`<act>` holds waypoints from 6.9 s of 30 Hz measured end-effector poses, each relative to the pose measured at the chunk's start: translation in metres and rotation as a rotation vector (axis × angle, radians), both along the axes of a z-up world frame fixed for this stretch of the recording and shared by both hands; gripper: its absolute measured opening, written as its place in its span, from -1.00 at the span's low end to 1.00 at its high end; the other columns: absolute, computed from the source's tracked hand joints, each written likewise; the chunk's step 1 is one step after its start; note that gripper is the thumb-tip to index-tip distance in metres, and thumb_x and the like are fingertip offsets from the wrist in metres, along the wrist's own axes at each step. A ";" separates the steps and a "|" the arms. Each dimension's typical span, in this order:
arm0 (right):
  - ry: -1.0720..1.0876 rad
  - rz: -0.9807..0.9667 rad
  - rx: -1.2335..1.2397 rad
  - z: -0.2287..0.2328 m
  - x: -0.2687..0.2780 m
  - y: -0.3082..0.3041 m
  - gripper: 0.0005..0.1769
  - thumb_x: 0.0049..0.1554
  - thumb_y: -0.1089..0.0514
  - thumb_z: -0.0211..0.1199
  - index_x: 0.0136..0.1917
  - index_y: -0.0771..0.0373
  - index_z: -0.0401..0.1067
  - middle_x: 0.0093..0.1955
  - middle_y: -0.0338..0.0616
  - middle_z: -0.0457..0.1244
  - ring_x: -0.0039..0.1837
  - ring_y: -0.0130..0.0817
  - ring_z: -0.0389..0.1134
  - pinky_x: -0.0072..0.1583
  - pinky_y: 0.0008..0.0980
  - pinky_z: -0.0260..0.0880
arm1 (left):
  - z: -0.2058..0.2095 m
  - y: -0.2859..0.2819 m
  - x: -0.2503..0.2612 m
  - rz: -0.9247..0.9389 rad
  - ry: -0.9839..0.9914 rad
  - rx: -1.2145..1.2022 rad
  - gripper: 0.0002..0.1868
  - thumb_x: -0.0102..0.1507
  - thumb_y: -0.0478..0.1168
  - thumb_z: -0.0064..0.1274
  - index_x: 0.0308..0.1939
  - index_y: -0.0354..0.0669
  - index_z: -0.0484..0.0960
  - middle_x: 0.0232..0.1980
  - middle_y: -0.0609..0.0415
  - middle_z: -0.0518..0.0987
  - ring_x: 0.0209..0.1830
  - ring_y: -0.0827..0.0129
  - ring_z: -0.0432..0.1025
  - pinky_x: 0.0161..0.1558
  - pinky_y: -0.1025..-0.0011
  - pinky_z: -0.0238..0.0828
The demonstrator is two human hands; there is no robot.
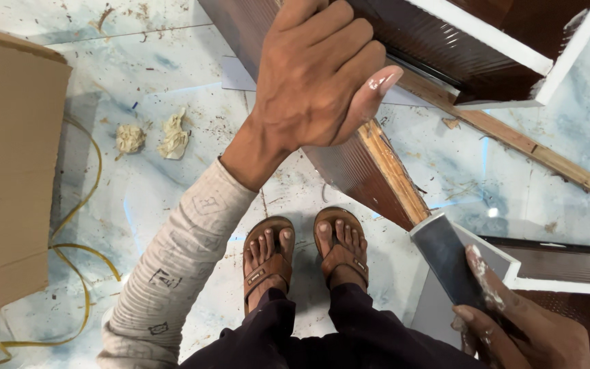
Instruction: The person chisels the edge of a wood panel and a thin wooden strip, using a chisel to scrape and carve away material.
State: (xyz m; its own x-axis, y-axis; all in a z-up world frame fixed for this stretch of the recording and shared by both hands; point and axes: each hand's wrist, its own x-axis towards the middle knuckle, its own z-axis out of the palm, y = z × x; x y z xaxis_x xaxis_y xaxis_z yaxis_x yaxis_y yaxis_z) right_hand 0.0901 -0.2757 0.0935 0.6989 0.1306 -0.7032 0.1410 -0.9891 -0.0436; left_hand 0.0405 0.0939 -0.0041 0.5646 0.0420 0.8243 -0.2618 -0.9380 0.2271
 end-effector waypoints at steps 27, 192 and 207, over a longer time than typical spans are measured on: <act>-0.048 0.062 0.151 0.001 -0.005 -0.015 -0.31 0.02 0.21 0.41 0.42 -0.02 0.40 -0.32 -0.11 0.42 -0.30 -0.43 0.49 -0.24 -0.39 0.46 | -0.009 -0.003 0.009 -0.032 -0.073 -0.043 -0.75 0.42 -0.31 -0.14 -0.36 -0.20 0.53 -0.36 0.02 0.39 -0.33 0.21 0.27 -0.12 0.19 0.19; -0.410 1.017 0.542 -0.031 0.032 -0.059 -0.43 0.13 0.14 0.21 0.41 0.12 0.27 0.32 0.19 0.28 0.20 -0.05 0.40 0.15 -0.07 0.41 | -0.010 0.037 0.002 -0.006 -0.055 -0.194 -0.77 0.39 -0.30 -0.09 -0.32 -0.27 0.62 -0.39 0.02 0.52 -0.41 0.19 0.40 -0.23 0.20 0.32; -0.449 1.080 0.547 -0.039 0.031 -0.058 -0.57 0.15 0.05 0.20 0.29 0.06 0.38 0.32 0.13 0.29 0.31 -0.02 0.35 0.26 -0.03 0.34 | -0.006 0.036 -0.003 0.008 -0.076 -0.119 -0.80 0.35 -0.28 -0.11 -0.29 -0.23 0.60 -0.33 0.02 0.52 -0.37 0.19 0.36 -0.12 0.20 0.25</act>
State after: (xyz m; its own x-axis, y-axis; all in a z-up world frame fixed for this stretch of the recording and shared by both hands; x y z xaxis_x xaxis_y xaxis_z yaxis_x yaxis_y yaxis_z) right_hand 0.1210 -0.3337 0.0547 0.2193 0.9693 -0.1116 0.9613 -0.2342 -0.1451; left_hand 0.0377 0.1304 -0.0099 0.4999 0.1462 0.8536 -0.2751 -0.9078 0.3165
